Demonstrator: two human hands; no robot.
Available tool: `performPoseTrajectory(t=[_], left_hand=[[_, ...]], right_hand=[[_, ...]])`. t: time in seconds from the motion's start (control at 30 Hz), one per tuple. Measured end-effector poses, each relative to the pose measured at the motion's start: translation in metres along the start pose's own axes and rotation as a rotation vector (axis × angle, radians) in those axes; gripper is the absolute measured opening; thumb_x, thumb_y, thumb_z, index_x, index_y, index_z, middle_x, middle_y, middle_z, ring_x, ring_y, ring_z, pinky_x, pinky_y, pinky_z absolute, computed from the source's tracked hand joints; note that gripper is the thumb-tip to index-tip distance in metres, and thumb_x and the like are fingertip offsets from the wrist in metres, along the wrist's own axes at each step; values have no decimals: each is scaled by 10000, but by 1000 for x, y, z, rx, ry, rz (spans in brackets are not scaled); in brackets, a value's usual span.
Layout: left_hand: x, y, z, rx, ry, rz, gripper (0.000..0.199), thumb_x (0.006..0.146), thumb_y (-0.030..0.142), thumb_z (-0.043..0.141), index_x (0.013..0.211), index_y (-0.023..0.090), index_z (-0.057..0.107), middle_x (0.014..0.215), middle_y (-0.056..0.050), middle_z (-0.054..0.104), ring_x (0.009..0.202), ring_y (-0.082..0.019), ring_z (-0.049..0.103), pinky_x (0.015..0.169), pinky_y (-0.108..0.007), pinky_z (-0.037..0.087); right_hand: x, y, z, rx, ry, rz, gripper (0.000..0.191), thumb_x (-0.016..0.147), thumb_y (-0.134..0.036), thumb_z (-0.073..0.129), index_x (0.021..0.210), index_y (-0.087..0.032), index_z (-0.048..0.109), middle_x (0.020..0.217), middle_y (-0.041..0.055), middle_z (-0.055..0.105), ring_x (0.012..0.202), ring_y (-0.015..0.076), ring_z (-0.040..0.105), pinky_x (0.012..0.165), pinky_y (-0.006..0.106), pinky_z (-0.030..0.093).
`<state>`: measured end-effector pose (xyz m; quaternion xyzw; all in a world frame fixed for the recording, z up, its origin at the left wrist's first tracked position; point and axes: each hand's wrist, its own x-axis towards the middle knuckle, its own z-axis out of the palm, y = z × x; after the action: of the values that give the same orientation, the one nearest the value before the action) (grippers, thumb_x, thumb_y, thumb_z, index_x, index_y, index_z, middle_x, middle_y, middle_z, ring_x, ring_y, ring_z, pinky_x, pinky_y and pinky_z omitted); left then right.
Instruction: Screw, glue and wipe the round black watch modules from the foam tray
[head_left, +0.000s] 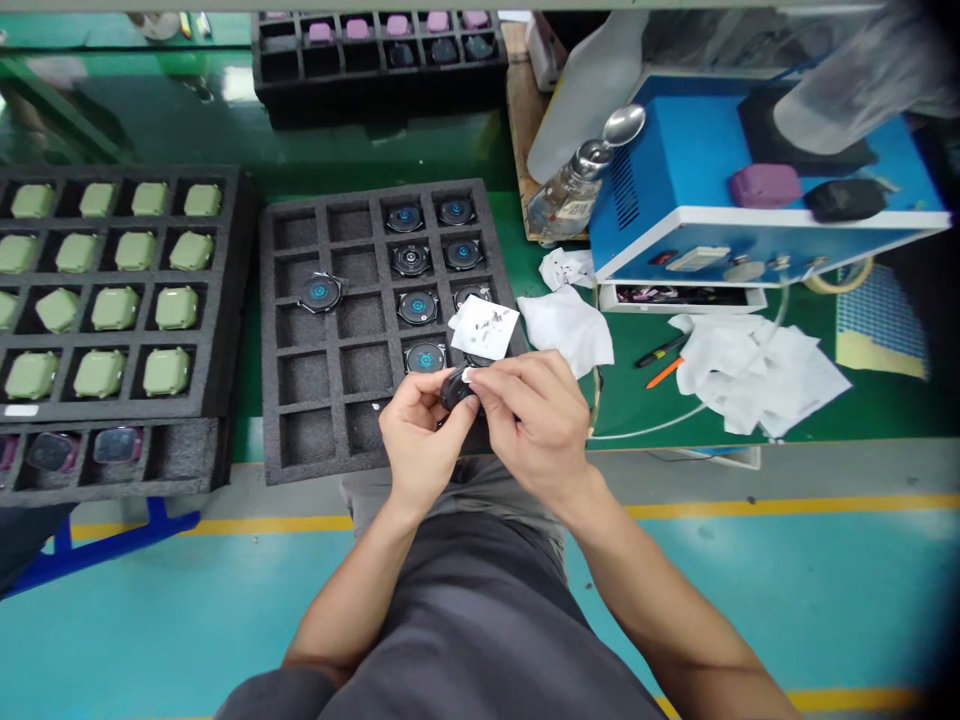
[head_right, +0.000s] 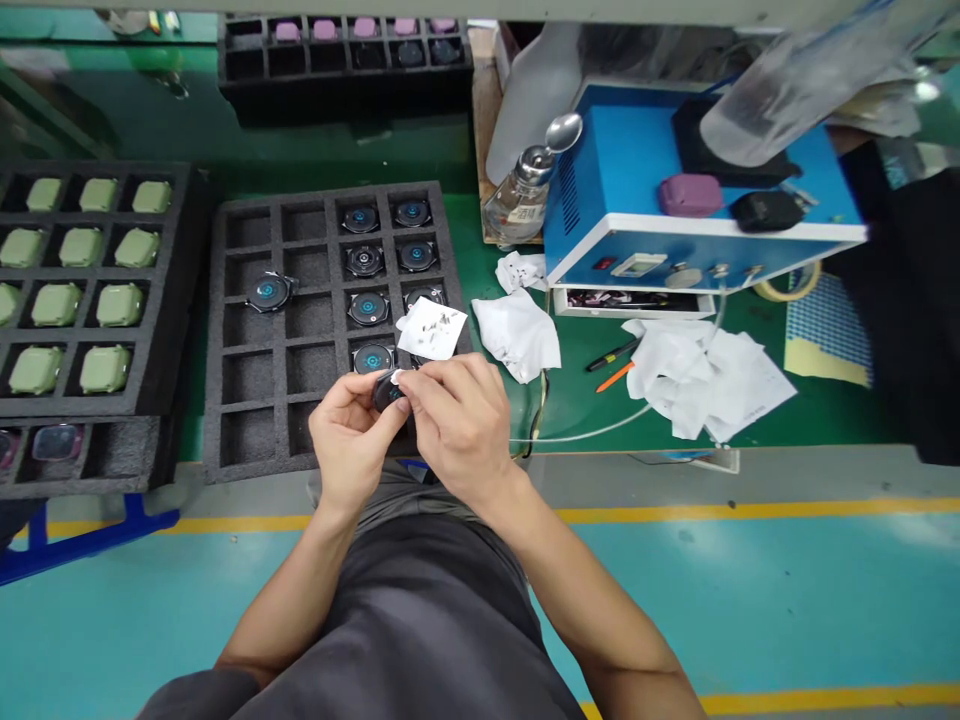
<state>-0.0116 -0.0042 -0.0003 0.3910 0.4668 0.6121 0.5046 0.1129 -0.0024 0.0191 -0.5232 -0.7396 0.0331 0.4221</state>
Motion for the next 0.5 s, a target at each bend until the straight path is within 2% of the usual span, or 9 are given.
performPoseTrajectory(t=[0.13, 0.3, 0.43, 0.5], left_hand=[[-1, -1, 3, 22, 31, 36, 220, 733, 133, 817, 932, 163, 725, 870, -24, 706, 811, -126, 695, 765, -239, 577], [0, -2, 0, -76, 108, 52, 264, 727, 161, 844, 954, 183, 711, 871, -6, 709, 818, -113, 684, 788, -230, 558], [1, 0, -3, -113, 65, -18, 281, 733, 216, 855, 966, 176, 703, 889, -15, 709, 818, -119, 671, 794, -238, 550], [1, 1, -3, -132, 52, -30, 275, 744, 227, 851, 968, 176, 701, 893, -16, 704, 807, -113, 660, 784, -234, 549]], right_hand=[[-3, -6, 2, -74, -24, 59, 197, 936, -125, 561, 973, -203, 738, 834, 65, 717, 816, 204, 572, 740, 367, 456], [-7, -5, -2, -87, -154, 164, 187, 948, -166, 572, 951, -205, 755, 819, 58, 732, 812, 207, 587, 753, 374, 458], [-1, -4, -14, 131, -10, 296, 135, 939, -245, 628, 953, -230, 761, 895, 38, 771, 849, 191, 663, 801, 361, 513], [5, -3, -19, 282, -3, 399, 120, 926, -270, 649, 952, -242, 762, 912, 26, 775, 857, 185, 689, 804, 351, 535]])
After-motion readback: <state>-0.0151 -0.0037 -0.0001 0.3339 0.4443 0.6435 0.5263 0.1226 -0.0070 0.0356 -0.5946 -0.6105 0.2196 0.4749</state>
